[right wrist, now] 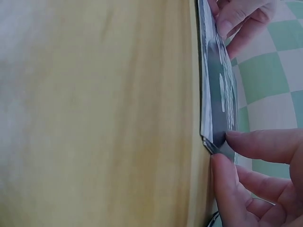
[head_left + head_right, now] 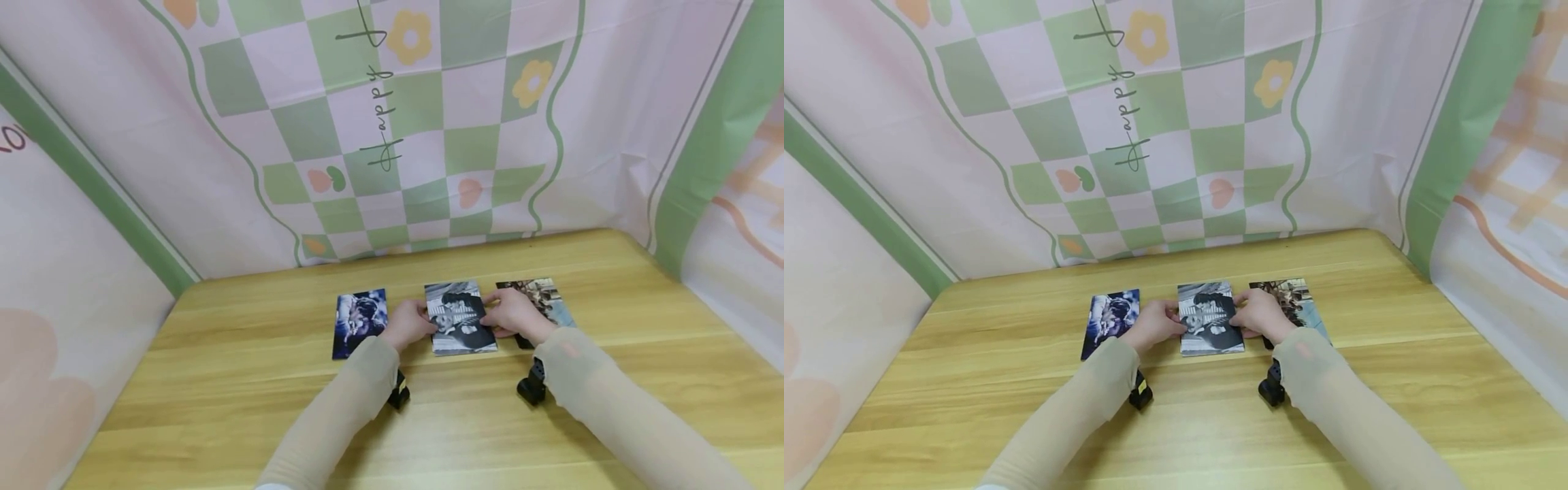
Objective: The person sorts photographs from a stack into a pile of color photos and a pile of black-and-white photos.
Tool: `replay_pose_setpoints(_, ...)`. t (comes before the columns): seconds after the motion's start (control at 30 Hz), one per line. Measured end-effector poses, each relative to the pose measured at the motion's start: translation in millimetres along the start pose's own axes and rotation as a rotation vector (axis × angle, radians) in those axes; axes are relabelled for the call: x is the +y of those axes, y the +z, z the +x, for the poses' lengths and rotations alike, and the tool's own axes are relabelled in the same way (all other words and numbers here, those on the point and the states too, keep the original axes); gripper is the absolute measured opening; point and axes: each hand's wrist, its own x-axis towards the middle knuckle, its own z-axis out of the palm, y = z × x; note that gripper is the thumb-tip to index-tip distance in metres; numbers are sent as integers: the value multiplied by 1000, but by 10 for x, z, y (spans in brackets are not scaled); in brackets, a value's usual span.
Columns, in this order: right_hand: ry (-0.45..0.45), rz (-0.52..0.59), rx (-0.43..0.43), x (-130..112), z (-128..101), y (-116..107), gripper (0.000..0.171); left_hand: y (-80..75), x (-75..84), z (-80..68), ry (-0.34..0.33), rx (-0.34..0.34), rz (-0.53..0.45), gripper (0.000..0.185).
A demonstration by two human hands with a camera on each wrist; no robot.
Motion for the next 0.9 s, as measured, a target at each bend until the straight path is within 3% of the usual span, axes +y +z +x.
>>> replay_pose_setpoints(0.17,7,-13,3,-2,7,6,54,-6,15,-3,-2,10,64,46)
replay_pose_setpoints(0.6,16,-8,-5,-7,20,-19,53,-15,56,-12,-35,24,73,51)
replay_pose_setpoints(0.73,16,4,-11,-14,20,-40,53,-12,43,-9,-47,17,20,52)
replay_pose_setpoints(0.9,8,39,-13,-16,-7,-70,53,0,4,-21,-79,2,-173,49)
